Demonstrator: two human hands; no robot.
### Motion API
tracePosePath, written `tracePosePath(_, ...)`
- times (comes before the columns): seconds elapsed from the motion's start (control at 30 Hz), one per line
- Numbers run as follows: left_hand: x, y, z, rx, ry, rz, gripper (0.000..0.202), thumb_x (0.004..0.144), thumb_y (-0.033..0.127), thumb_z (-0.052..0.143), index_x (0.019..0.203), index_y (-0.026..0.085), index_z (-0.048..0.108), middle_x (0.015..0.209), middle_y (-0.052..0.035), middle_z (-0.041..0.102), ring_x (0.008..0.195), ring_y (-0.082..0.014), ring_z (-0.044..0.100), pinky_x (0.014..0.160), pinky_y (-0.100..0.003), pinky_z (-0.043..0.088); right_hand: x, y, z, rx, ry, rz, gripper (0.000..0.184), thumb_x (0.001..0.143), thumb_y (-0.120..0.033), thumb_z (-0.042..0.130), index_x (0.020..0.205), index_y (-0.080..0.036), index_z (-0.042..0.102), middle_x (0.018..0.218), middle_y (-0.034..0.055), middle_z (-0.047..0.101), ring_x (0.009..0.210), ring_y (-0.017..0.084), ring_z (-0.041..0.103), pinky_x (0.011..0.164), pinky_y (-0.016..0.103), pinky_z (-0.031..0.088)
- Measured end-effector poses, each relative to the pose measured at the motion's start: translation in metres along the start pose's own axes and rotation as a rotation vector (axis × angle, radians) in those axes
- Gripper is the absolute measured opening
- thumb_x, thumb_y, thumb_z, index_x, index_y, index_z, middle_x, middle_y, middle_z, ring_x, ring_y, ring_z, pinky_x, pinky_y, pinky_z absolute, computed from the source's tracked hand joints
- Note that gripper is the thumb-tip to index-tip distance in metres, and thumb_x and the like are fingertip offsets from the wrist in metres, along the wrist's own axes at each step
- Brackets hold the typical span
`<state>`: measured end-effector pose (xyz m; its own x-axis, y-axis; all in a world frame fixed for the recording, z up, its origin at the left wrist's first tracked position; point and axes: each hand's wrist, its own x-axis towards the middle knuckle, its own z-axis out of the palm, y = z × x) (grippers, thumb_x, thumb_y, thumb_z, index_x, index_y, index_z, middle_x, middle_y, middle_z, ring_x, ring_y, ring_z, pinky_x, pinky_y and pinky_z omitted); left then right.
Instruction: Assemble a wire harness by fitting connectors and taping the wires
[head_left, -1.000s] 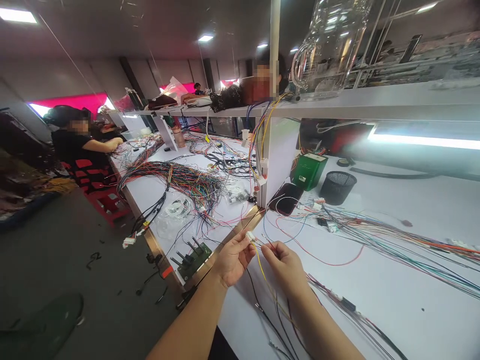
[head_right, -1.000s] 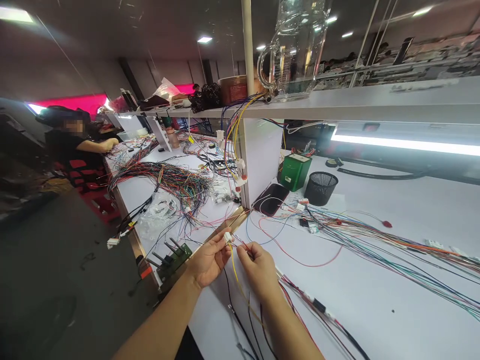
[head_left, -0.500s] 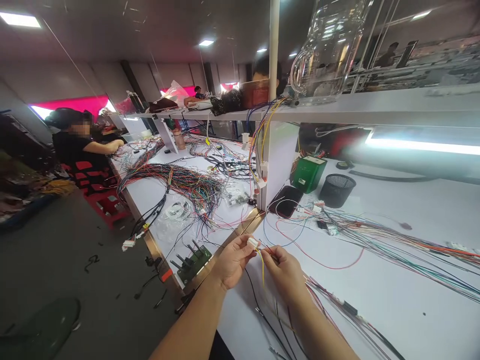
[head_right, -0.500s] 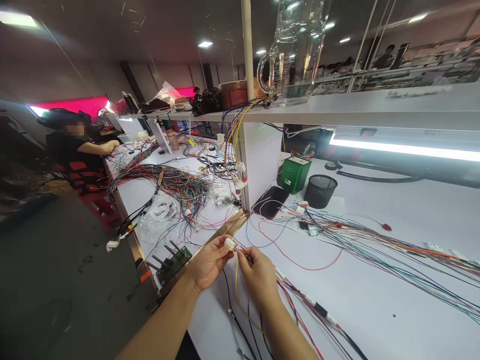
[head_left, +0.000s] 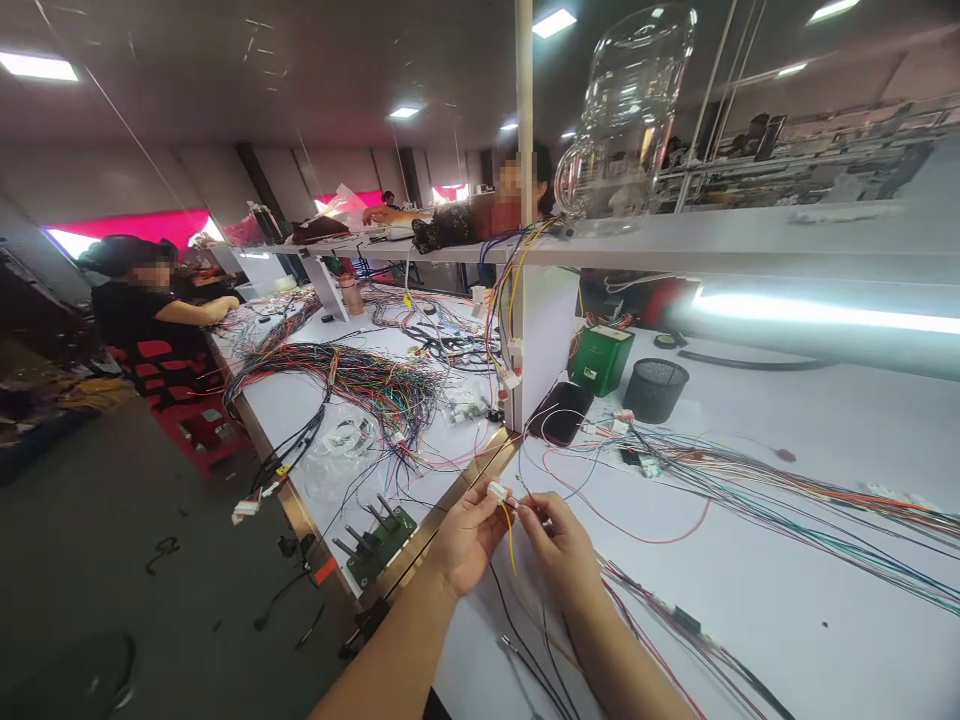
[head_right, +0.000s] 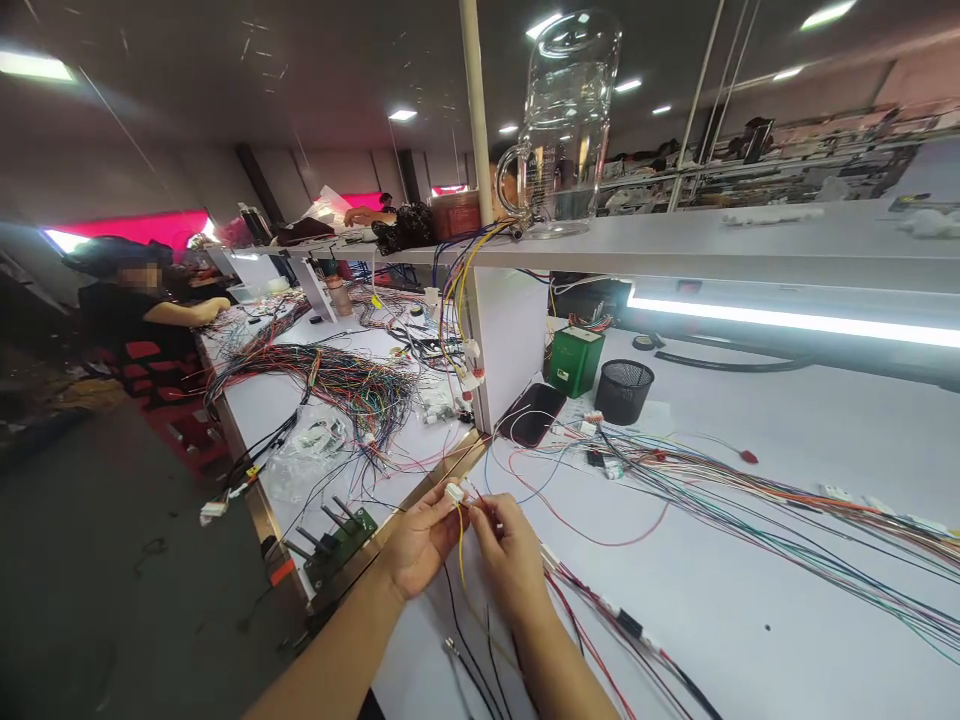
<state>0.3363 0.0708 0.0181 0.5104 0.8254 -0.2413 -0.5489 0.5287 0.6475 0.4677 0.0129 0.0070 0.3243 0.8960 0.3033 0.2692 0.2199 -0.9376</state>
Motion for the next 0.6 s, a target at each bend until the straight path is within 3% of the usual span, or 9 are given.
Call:
tracePosePath(0.1,0.0014,0.0033,-0.0008,0.013,0.024,0.023,0.025,0.075,0.017,0.073,0.099,0.018,0.066,0.095,-0.0052,0.068,0.086,-0.0120,0.064,0.085,-0.024,0.049,-0.0005,0.0039,-0.0028,-0.005,0.010,-0.108,0.031,0.094,-0.044,0.047,0.102,-0.021,0.067,0.093,0.0070,0.062,0.089,0.022,0.057,0.077,0.032,0.046)
tracePosePath(0.23,0.0009,0.0061,-0.0005,0.028,0.055,0.030,0.026,0.075,0.018,0.073,0.101,0.018,0.066,0.093,-0.0049,0.068,0.078,-0.0099,0.063,0.068,-0.019,0.048,-0.0048,0.0056,-0.0046,-0.070,0.055,0.012,0.040,0.094,-0.049,0.047,0.118,-0.021,0.060,0.071,-0.0001,0.058,0.066,0.018,0.055,0.064,0.027,0.045)
tracePosePath(0.3,-0.0002,0.0058,-0.0001,0.026,0.045,0.020,0.026,0.076,0.018,0.073,0.101,0.018,0.066,0.093,-0.0045,0.067,0.076,-0.0093,0.062,0.063,-0.018,0.047,-0.0060,0.0043,-0.0047,-0.090,0.031,0.061,0.040,0.093,-0.051,0.047,0.114,-0.021,0.061,0.066,-0.0024,0.056,0.059,0.016,0.052,0.059,0.025,0.042)
tracePosePath(0.47,-0.0015,0.0033,-0.0017,0.000,0.016,-0.017,0.027,0.078,0.017,0.071,0.104,0.018,0.064,0.093,-0.0041,0.066,0.077,-0.0096,0.062,0.062,-0.018,0.046,-0.0038,0.0011,-0.0041,-0.134,-0.073,0.084,0.032,0.093,-0.049,0.044,0.093,-0.022,0.063,0.082,0.0017,0.066,0.071,0.019,0.058,0.065,0.027,0.042)
tracePosePath(0.6,-0.0010,0.0037,-0.0022,-0.013,0.035,-0.025,0.025,0.078,0.016,0.070,0.102,0.018,0.064,0.096,-0.0050,0.067,0.081,-0.0108,0.062,0.067,-0.019,0.048,-0.0026,-0.0003,-0.0039,-0.175,-0.078,0.094,0.030,0.092,-0.046,0.045,0.089,-0.022,0.062,0.081,0.0028,0.067,0.072,0.021,0.060,0.065,0.029,0.043)
